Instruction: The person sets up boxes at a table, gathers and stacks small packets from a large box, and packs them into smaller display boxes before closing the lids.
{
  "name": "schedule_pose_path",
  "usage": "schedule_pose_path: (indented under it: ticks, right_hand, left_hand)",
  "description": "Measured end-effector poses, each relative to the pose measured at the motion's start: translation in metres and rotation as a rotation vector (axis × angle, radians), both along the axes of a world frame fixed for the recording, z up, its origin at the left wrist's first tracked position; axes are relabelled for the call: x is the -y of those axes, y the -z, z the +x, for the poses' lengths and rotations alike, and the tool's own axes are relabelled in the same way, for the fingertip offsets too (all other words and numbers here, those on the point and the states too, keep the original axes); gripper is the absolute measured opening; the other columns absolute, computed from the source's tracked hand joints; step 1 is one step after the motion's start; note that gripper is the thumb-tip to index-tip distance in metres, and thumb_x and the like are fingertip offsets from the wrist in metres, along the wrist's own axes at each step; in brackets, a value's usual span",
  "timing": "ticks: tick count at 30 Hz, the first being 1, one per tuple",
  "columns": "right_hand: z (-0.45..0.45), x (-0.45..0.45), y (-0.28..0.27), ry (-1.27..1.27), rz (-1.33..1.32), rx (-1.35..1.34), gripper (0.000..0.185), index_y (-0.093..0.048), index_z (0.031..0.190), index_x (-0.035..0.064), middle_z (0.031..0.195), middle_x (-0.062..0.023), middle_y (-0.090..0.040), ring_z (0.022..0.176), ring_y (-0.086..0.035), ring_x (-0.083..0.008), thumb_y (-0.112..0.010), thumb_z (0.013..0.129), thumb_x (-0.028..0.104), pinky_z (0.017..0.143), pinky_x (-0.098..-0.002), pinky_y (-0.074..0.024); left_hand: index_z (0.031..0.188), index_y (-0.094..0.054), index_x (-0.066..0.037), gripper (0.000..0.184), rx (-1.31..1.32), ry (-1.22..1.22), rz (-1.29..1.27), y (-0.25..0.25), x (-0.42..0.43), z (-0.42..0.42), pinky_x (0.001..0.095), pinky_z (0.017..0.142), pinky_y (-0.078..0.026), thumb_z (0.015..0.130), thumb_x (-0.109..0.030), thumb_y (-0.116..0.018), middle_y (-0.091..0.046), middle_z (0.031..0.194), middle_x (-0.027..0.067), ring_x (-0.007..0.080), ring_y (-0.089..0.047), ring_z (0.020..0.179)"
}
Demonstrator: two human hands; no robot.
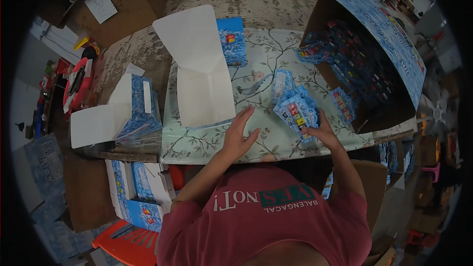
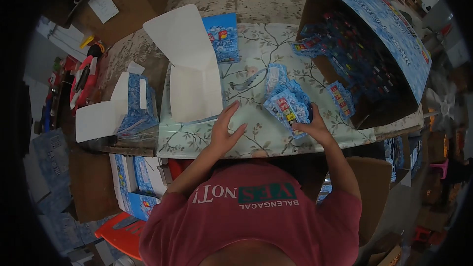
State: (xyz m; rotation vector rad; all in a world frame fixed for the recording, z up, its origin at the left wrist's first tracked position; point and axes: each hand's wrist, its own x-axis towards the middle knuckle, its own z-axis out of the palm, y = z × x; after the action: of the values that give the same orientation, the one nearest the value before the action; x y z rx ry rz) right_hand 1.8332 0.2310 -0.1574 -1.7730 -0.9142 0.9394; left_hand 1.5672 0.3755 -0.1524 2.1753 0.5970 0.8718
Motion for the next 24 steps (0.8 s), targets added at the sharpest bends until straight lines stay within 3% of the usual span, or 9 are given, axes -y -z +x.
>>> schedule_pose_path:
  ticks: [2, 5, 6, 7, 8, 12, 14, 20, 24]
  right_hand:
    - [-0.007, -0.004, 0.001, 0.043, 0.068, -0.282, 0.097, -0.024, 0.132, -0.0077, 0.117, -0.015, -0.049, 0.108, -0.05, -0.0243, -0.083, 0.061, 0.022, 0.094, -0.0327, -0.0411]
    - [-0.007, -0.009, 0.014, 0.039, 0.04, -0.229, 0.097, -0.024, 0.133, -0.0044, 0.118, -0.0181, -0.049, 0.11, -0.049, -0.0283, -0.083, 0.06, 0.021, 0.095, -0.0353, -0.0401]
    - [-0.01, -0.009, 0.011, 0.038, 0.037, -0.229, 0.097, -0.024, 0.133, -0.0044, 0.118, -0.0181, -0.049, 0.11, -0.049, -0.0283, -0.083, 0.06, 0.021, 0.095, -0.0353, -0.0401]
    - [-0.014, -0.009, 0.007, -0.088, -0.005, 0.167, 0.098, -0.024, 0.134, -0.0023, 0.119, -0.0203, -0.047, 0.111, -0.049, -0.0321, -0.082, 0.059, 0.022, 0.095, -0.0377, -0.0398]
    - [-0.02, -0.009, 0.002, -0.211, -0.048, 0.562, 0.099, -0.024, 0.135, -0.0001, 0.12, -0.0225, -0.046, 0.111, -0.048, -0.0358, -0.082, 0.059, 0.023, 0.096, -0.0401, -0.0394]
    - [-0.035, -0.014, -0.009, -0.349, -0.252, 0.797, 0.098, -0.025, 0.134, 0.0026, 0.119, -0.0253, -0.045, 0.11, -0.046, -0.0412, -0.081, 0.056, 0.025, 0.095, -0.0428, -0.0393]
    - [-0.029, -0.017, -0.004, -0.412, -0.05, 1.027, 0.098, -0.025, 0.134, 0.0022, 0.117, -0.0248, -0.046, 0.108, -0.047, -0.0408, -0.08, 0.056, 0.026, 0.093, -0.0411, -0.0405]
    - [-0.03, -0.032, 0.003, -0.325, -0.214, 0.714, 0.097, -0.027, 0.133, 0.0044, 0.116, -0.0238, -0.048, 0.109, -0.049, -0.0379, -0.081, 0.055, 0.025, 0.092, -0.0408, -0.041]
    - [-0.025, -0.029, 0.001, -0.262, -0.056, 0.505, 0.092, -0.027, 0.132, 0.0023, 0.116, -0.0202, -0.05, 0.109, -0.052, -0.0318, -0.08, 0.059, 0.018, 0.092, -0.038, -0.0423]
  left_hand:
    - [0.132, -0.04, -0.005, 0.063, 0.039, -0.06, 0.051, 0.0, -0.003, -0.009, 0.0364, 0.093, -0.044, 0.077, -0.013, -0.068, -0.045, 0.131, 0.0183, 0.0333, -0.048, 0.118]
    - [0.128, -0.045, -0.004, 0.057, 0.125, -0.152, -0.031, 0.017, -0.004, -0.013, 0.0347, 0.09, -0.046, 0.077, -0.012, -0.068, -0.05, 0.127, 0.0187, 0.0317, -0.052, 0.115]
    - [0.131, -0.041, -0.003, 0.063, 0.144, -0.079, -0.349, 0.028, 0.001, -0.004, 0.0353, 0.092, -0.044, 0.076, -0.013, -0.069, -0.047, 0.129, 0.0206, 0.0325, -0.05, 0.116]
    - [0.133, -0.037, -0.002, 0.069, 0.161, 0.0, -0.665, 0.039, 0.005, 0.004, 0.0358, 0.094, -0.043, 0.074, -0.014, -0.07, -0.045, 0.13, 0.0225, 0.0333, -0.048, 0.118]
    - [0.133, -0.037, -0.002, 0.069, 0.16, 0.003, -0.667, 0.049, 0.008, 0.014, 0.0358, 0.094, -0.043, 0.074, -0.014, -0.07, -0.045, 0.13, 0.0225, 0.0333, -0.048, 0.118]
    - [0.139, -0.019, 0.003, 0.095, -0.041, 0.048, -0.385, 0.063, 0.006, 0.042, 0.0387, 0.103, -0.033, 0.067, -0.019, -0.077, -0.031, 0.138, 0.0278, 0.0367, -0.037, 0.127]
    - [0.14, -0.013, 0.005, 0.103, -0.09, 0.103, -0.298, 0.066, 0.004, 0.053, 0.0392, 0.105, -0.03, 0.065, -0.02, -0.079, -0.027, 0.14, 0.029, 0.0379, -0.032, 0.129]
    - [0.141, -0.013, 0.003, 0.102, -0.119, 0.098, -0.126, 0.074, -0.002, 0.058, 0.0385, 0.105, -0.03, 0.066, -0.019, -0.079, -0.028, 0.139, 0.0287, 0.0393, -0.032, 0.129]
    - [0.136, -0.028, 0.002, 0.078, -0.022, 0.069, 0.007, 0.022, -0.003, 0.01, 0.0405, 0.104, -0.031, 0.072, -0.009, -0.071, -0.029, 0.141, 0.0248, 0.0401, -0.035, 0.127]
